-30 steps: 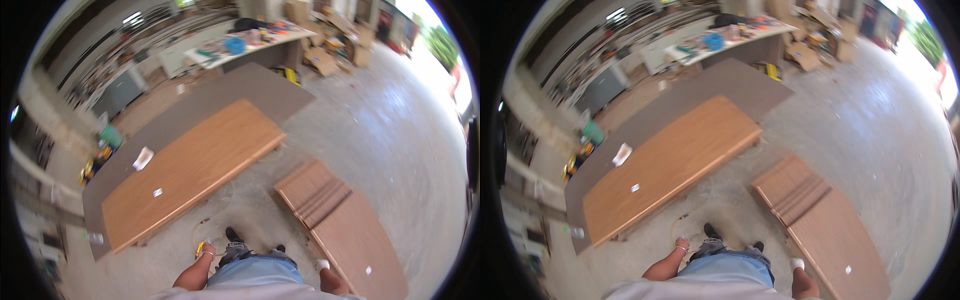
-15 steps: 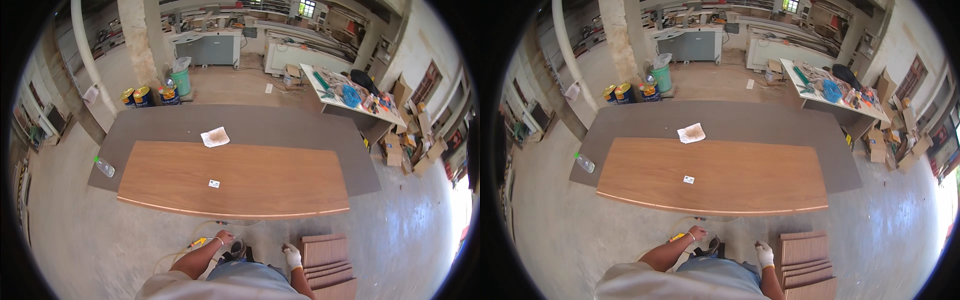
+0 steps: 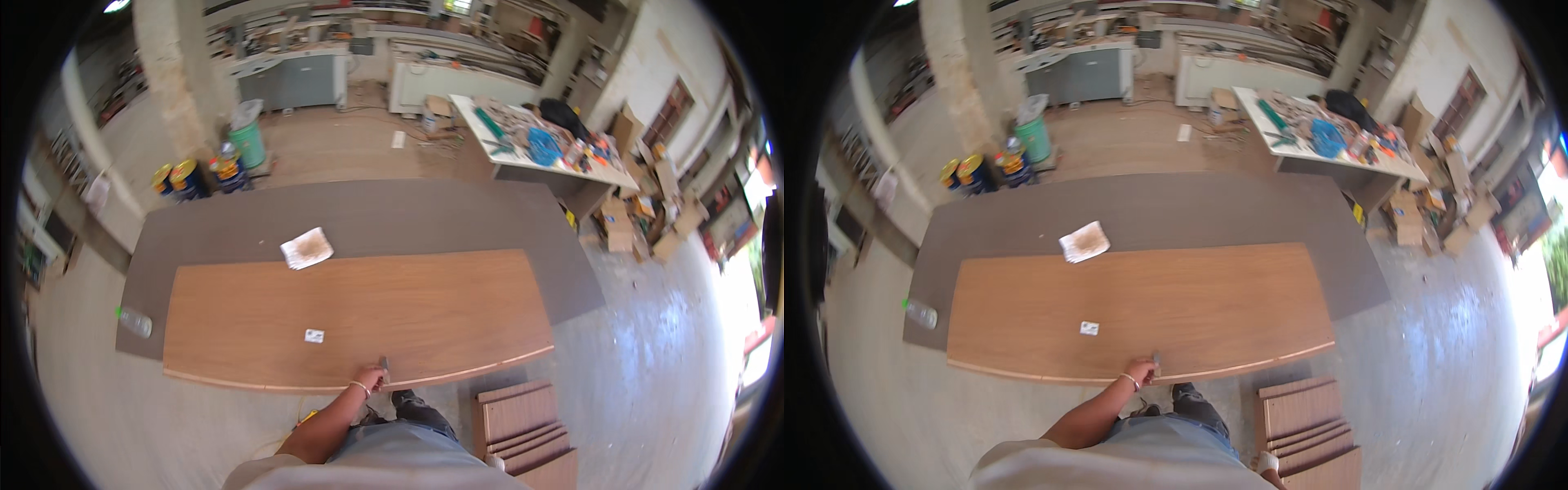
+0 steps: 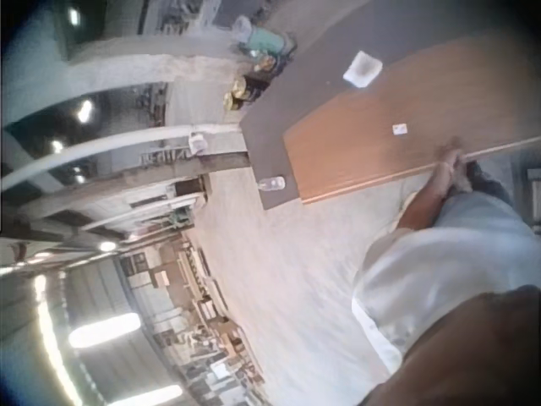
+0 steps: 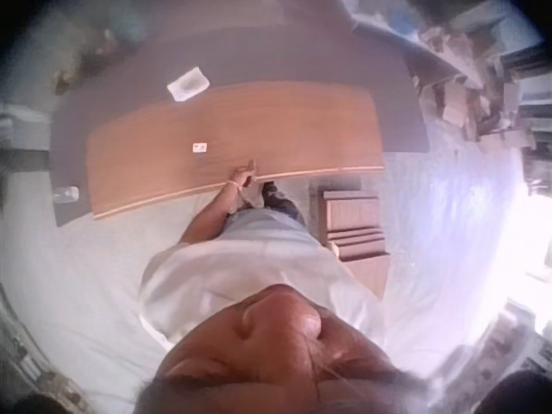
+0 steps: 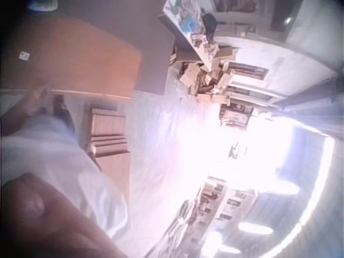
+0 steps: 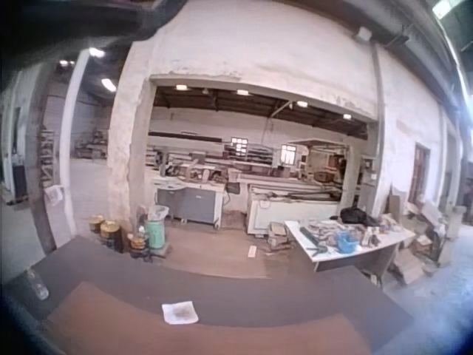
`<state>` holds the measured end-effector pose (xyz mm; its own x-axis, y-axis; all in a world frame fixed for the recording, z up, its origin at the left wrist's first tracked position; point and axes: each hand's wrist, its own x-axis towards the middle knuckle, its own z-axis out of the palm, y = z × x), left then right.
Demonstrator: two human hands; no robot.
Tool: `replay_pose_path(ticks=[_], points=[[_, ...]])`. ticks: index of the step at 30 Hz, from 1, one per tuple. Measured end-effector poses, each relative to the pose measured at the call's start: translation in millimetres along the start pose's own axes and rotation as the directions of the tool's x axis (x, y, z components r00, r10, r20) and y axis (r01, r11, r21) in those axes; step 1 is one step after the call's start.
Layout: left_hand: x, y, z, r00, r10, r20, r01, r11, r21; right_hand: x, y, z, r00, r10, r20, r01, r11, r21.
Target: The person wipes a large wooden panel with a white cloth, then uses a utility knife to scrape the panel's edge. The person continues wiping the panel surface and edges with the cloth.
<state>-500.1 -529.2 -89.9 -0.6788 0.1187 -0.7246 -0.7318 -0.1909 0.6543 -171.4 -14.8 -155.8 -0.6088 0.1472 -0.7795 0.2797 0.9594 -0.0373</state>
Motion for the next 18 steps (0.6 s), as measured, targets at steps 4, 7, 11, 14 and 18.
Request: replay_pose_path(ticks=[4,7,11,14,18], points=[[61,59,-43,0.973,-0.003,-0.233,0.036,0.990,0.138,19,-136,-74,0.996,-0.080,-0.049,0.084,0.994,0.072],[130,112,-16,0.969,0.041,-0.244,0.038,0.950,0.310,68,-137,-104,0.965,0.240,0.106,-0.107,-0.009,0.994],[195,196,-64,0.944,0.053,-0.325,0.057,0.945,0.321,97,-212,-193,0.944,0.311,-0.107,0.116,-0.010,0.993],[214,256,-5,0.961,0.069,-0.266,-0.051,0.996,0.074,101,-198,-234,0.920,0.340,-0.194,0.150,0.153,0.977],[216,228,-68,0.620,0.656,-0.430,0.162,0.430,0.888,116,-249,-302,0.932,0.263,-0.249,0.095,0.486,0.869]])
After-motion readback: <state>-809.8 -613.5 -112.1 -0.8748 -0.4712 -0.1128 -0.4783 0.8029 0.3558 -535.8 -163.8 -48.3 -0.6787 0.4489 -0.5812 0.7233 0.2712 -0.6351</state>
